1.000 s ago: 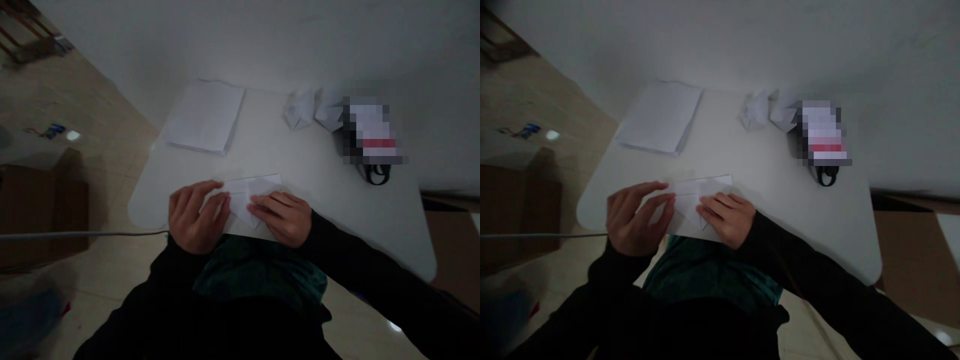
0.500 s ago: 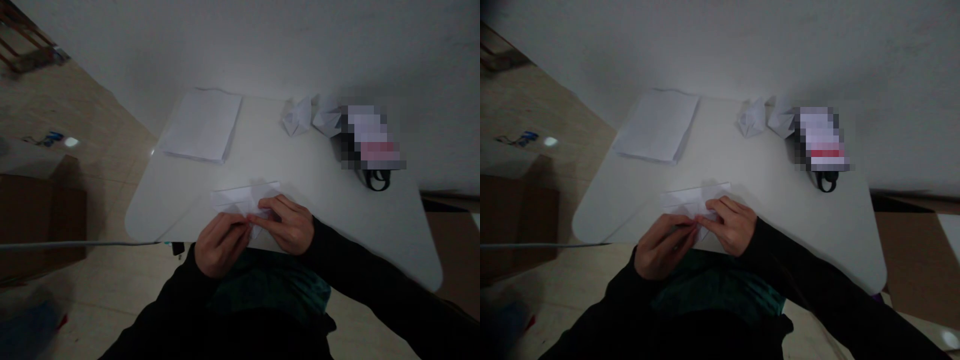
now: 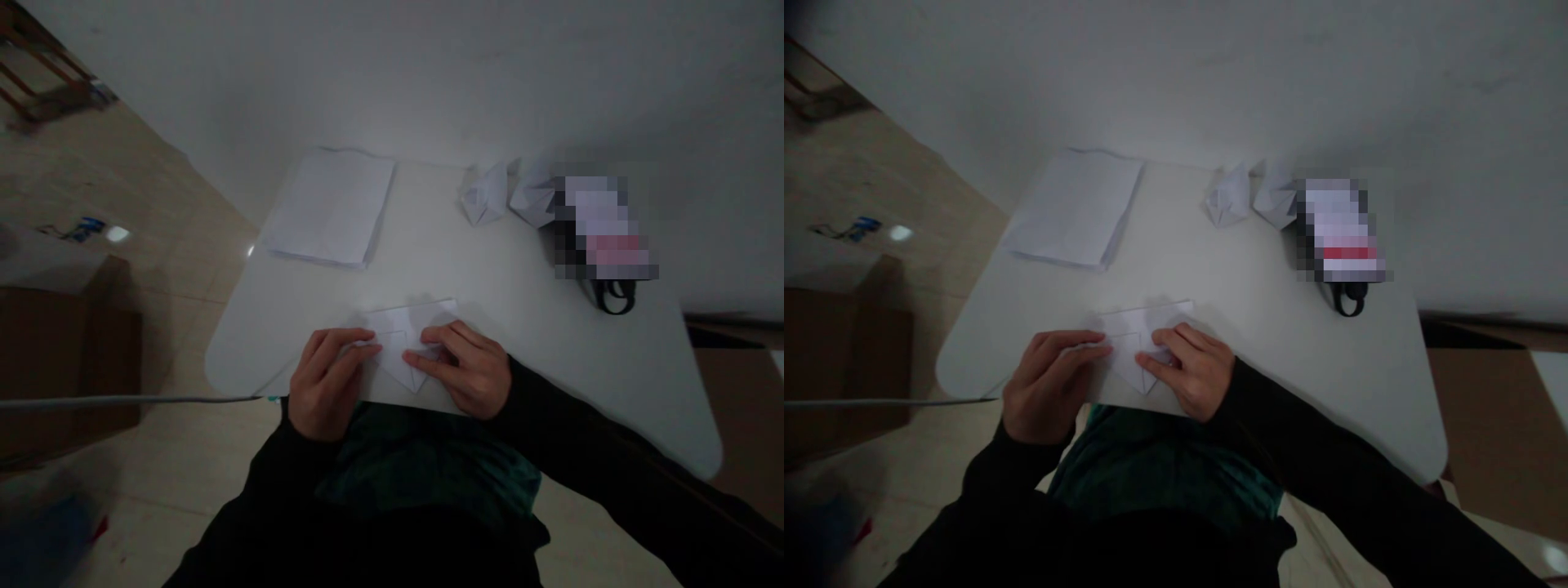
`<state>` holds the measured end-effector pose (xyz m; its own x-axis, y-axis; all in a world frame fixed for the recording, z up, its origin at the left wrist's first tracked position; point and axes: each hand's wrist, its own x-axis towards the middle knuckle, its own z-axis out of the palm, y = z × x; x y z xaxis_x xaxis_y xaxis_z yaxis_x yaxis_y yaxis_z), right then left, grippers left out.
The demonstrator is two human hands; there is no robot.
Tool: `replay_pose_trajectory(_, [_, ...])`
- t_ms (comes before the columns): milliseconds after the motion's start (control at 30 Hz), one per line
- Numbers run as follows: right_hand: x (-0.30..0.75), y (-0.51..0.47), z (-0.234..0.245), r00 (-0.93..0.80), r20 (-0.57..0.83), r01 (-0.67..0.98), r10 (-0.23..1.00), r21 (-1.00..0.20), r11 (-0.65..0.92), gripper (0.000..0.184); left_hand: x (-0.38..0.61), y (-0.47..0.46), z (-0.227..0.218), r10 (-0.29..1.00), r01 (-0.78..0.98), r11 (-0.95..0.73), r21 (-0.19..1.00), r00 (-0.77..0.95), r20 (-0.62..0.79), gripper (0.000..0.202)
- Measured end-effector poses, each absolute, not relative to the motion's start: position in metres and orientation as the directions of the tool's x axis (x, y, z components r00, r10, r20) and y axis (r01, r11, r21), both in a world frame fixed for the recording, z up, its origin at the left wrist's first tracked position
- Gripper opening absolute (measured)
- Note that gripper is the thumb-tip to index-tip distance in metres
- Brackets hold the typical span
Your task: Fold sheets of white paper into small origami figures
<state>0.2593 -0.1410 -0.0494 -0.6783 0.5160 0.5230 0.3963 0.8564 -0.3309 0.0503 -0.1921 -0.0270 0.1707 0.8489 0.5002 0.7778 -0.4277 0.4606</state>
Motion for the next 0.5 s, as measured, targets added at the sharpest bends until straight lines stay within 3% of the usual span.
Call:
replay_pose_trajectory(133, [0.259, -0.141, -0.048, -0.677, 0.513, 0.405, 0.528, -0.34, 0.849, 0.032, 0.079, -0.198, -0.03, 0.892, 0.776, -0.38, 0.503, 0.162, 0.423, 0.03])
replay_pose_trajectory(300, [0.258, -0.142, -0.048, -0.677, 0.511, 0.405, 0.53, -0.343, 0.848, 0.03, 0.092, -0.203, -0.028, 0.948, 0.914, -0.185, 0.36, 0.069, 0.31, 0.041])
replay_pose_trajectory(500, [0.259, -0.142, -0.047, -0.666, 0.526, 0.386, 0.529, -0.365, 0.847, 0.036, 0.069, -0.197, -0.025, 0.95, 0.945, -0.095, 0.313, -0.008, 0.313, 0.02])
